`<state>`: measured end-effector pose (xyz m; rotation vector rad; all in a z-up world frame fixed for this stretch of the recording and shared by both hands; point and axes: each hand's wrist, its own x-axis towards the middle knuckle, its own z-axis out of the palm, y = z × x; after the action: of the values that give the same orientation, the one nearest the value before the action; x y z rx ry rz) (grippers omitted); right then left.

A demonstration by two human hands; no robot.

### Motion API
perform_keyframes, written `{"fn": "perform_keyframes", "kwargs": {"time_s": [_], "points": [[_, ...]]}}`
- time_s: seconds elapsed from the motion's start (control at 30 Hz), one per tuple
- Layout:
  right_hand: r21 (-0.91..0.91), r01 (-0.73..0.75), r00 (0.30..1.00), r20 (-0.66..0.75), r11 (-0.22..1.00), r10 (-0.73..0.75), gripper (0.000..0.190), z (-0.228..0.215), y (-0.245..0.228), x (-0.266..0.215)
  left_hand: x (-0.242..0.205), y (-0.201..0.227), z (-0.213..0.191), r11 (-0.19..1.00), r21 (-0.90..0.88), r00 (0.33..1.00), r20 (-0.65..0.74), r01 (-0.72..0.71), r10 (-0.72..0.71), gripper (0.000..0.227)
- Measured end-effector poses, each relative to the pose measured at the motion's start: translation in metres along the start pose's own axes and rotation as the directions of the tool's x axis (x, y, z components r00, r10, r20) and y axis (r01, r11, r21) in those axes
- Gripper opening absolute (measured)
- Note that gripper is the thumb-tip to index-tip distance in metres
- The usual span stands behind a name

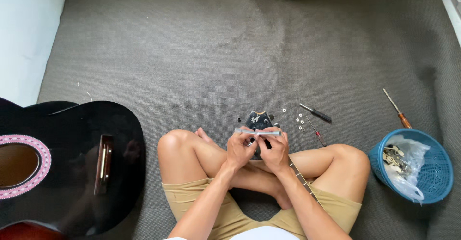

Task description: The person works on the headstock of a guitar by hand using a small wrench to tighten or loosen components, while several small parts like washers and screws lie on the floor nearby.

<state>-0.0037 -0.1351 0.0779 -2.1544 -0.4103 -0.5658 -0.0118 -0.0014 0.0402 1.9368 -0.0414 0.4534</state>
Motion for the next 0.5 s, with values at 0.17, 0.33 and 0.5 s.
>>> {"fn": "perform_keyframes", "kwargs": {"time_s": [0.17, 0.33, 0.5], "points": [[0.009, -0.028, 1.000, 0.014, 1.000, 0.028, 0.009, 0.000, 0.005, 0.001, 0.001, 0.002, -0.001, 1.000, 0.006, 1.000, -0.025, -0.003, 0.003, 0.011], [0.026, -0.015, 0.999, 0.048, 1.000, 0.014, 0.008, -0.001, 0.003, 0.003, 0.002, 0.021, -0.009, 0.998, -0.053, 0.999, -0.006, -0.037, 0.037, 0.008], [0.058, -0.010, 0.997, 0.075, 0.998, 0.006, 0.009, -0.002, 0.013, 0.001, -0.001, 0.002, 0.000, 0.998, -0.051, 1.000, -0.010, -0.024, 0.024, 0.008]]}}
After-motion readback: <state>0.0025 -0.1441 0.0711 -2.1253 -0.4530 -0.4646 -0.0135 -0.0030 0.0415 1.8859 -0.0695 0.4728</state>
